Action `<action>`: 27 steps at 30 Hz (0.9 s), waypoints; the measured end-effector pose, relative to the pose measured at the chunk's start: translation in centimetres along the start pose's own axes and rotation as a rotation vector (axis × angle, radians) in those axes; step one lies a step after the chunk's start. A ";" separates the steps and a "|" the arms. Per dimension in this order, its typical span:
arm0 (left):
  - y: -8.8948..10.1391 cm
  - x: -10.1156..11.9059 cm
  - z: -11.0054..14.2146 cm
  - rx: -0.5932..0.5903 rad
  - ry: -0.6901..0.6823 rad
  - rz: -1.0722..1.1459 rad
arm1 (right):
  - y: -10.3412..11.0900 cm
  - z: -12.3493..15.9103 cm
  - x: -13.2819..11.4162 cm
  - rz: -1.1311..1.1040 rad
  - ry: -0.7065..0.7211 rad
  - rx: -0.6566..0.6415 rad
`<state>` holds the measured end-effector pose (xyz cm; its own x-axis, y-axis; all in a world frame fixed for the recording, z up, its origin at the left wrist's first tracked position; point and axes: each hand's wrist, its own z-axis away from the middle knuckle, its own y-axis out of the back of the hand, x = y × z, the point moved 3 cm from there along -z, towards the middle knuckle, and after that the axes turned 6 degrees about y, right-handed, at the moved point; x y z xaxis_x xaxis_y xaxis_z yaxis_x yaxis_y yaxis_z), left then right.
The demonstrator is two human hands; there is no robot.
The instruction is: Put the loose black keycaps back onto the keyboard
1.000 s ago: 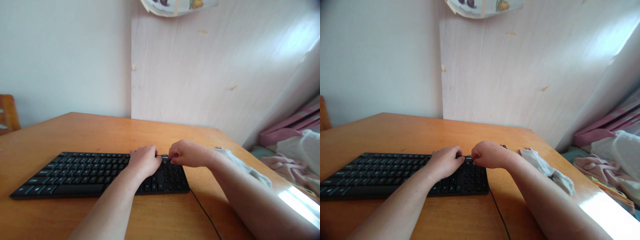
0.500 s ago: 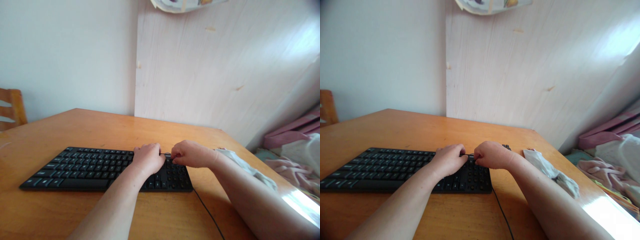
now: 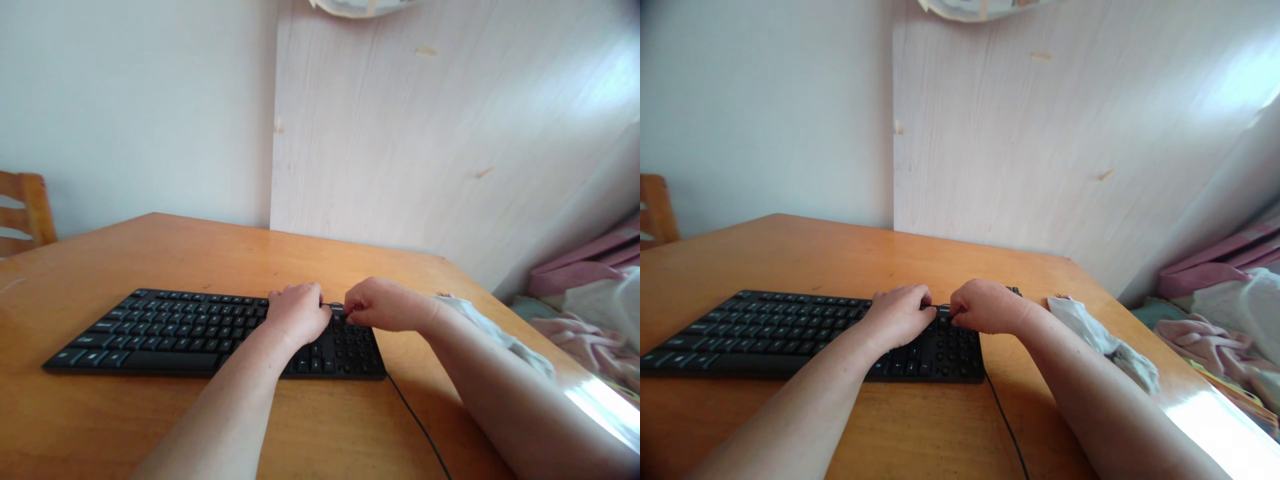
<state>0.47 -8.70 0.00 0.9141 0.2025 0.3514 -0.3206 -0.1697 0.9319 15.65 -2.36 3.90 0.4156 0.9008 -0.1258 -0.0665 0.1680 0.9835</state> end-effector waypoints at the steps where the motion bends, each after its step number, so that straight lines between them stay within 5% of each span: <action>1: 0.0 0.0 0.0 -0.001 0.001 -0.001 | 0.0 0.0 0.0 -0.004 0.000 -0.005; 27: -0.1 0.1 0.0 0.002 -0.004 -0.018 | 0.0 0.1 0.0 -0.067 -0.032 -0.041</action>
<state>0.58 -8.71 -0.04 0.9207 0.2020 0.3339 -0.3034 -0.1677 0.9380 15.71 -2.42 3.92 0.4492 0.8738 -0.1861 -0.0746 0.2443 0.9668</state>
